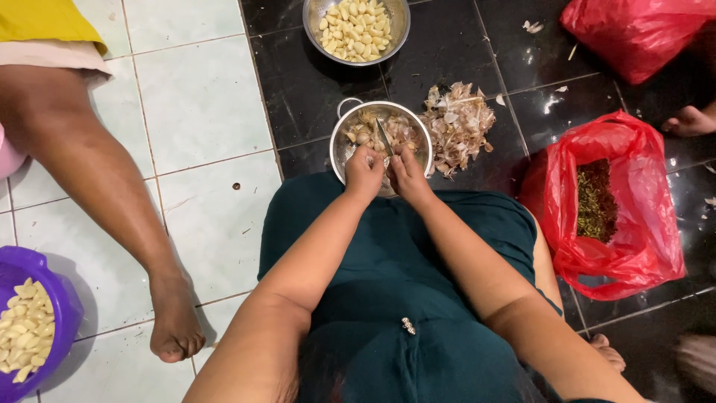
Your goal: A person is peeling garlic cloves by hand and with a small knife, placing the peeled cloves into a metal bowl.
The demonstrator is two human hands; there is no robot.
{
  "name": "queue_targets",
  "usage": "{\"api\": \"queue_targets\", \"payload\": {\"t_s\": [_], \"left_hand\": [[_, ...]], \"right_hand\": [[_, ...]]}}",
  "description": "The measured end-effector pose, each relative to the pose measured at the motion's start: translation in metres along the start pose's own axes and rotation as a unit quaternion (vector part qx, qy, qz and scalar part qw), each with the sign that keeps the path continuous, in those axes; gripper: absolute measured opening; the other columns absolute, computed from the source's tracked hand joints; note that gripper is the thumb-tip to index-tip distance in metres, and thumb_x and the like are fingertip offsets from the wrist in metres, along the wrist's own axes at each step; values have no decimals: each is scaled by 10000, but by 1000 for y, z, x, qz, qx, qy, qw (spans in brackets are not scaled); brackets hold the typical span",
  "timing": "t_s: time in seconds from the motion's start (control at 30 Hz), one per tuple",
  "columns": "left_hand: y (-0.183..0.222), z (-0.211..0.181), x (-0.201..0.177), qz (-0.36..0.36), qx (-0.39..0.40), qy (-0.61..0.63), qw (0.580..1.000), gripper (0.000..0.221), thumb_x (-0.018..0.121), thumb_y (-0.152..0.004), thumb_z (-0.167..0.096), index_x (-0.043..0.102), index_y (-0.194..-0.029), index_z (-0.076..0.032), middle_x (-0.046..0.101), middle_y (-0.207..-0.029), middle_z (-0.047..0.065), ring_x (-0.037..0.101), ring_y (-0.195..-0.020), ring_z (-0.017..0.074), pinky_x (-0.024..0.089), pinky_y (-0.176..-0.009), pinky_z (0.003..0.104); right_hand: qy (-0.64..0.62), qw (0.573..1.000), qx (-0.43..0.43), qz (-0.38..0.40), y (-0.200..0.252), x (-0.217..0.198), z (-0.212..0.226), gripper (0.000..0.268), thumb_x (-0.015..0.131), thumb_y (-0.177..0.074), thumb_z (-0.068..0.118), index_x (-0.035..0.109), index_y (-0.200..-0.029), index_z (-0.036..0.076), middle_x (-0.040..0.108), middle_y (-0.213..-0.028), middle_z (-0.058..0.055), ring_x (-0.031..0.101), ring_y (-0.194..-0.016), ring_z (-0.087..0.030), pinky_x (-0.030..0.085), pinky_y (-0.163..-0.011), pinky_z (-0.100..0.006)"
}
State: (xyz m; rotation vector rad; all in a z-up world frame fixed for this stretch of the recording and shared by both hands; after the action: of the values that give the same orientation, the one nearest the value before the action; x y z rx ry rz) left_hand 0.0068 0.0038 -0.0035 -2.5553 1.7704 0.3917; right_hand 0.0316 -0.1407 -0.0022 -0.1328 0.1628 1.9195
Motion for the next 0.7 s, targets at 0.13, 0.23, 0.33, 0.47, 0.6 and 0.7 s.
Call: {"api": "queue_targets", "payload": {"t_s": [0.13, 0.23, 0.33, 0.47, 0.6, 0.7], "left_hand": [[3, 2, 4, -32, 41, -34, 998, 72, 707, -849, -193, 685, -871, -129, 616, -520, 113, 637, -518, 266, 470, -503, 348], [6, -1, 3, -35, 48, -38, 998, 67, 695, -848, -184, 679, -876, -126, 610, -518, 129, 640, -523, 287, 480, -513, 363], [5, 0, 6, -35, 17, -1, 999, 57, 685, -852, -182, 680, -857, -125, 617, -512, 94, 615, -501, 240, 480, -514, 336], [-12, 14, 8, -5, -82, 145, 986, 39, 653, -825, -141, 661, -834, -104, 598, -492, 40, 541, -440, 134, 419, -451, 251], [-5, 5, 5, 10, -95, 183, 979, 46, 646, -828, -115, 654, -845, -72, 595, -507, 51, 512, -437, 114, 386, -442, 223], [2, -1, 1, 7, -58, 144, 988, 60, 647, -833, -93, 666, -881, -62, 626, -524, 52, 555, -453, 110, 402, -438, 230]], "right_hand": [[-3, 1000, -8, 2, -2, 0, -2, 211, 388, -1114, 216, 540, -1197, 95, 578, -607, -69, 566, -485, -172, 466, -398, -294], [-13, 1000, -5, -1, -1, 1, -8, 217, 388, -1115, 218, 541, -1203, 91, 580, -605, -74, 573, -478, -180, 471, -386, -302], [-53, 999, -7, 6, 0, 6, -8, 210, 373, -1119, 207, 521, -1211, 92, 514, -585, -49, 521, -452, -157, 431, -367, -269], [-43, 998, -25, 34, 2, 2, -5, 212, 394, -1111, 199, 527, -1225, 80, 559, -578, -67, 543, -414, -157, 436, -339, -271], [-30, 999, -31, 30, 1, 3, -4, 211, 383, -1110, 188, 519, -1222, 73, 558, -590, -55, 539, -429, -150, 432, -347, -264], [-82, 996, -18, 27, 4, 7, 3, 197, 364, -1114, 185, 495, -1222, 85, 506, -584, -49, 520, -432, -145, 424, -352, -249]]}}
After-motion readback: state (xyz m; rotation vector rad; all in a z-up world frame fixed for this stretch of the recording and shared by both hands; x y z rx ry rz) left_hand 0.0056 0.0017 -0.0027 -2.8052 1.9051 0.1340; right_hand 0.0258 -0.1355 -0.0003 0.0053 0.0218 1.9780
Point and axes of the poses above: each hand's wrist, its own y-axis away from the middle knuckle, its own x-axis out of the palm, z = x × y, the point moved 1 cm from there along -y, towards the middle knuckle
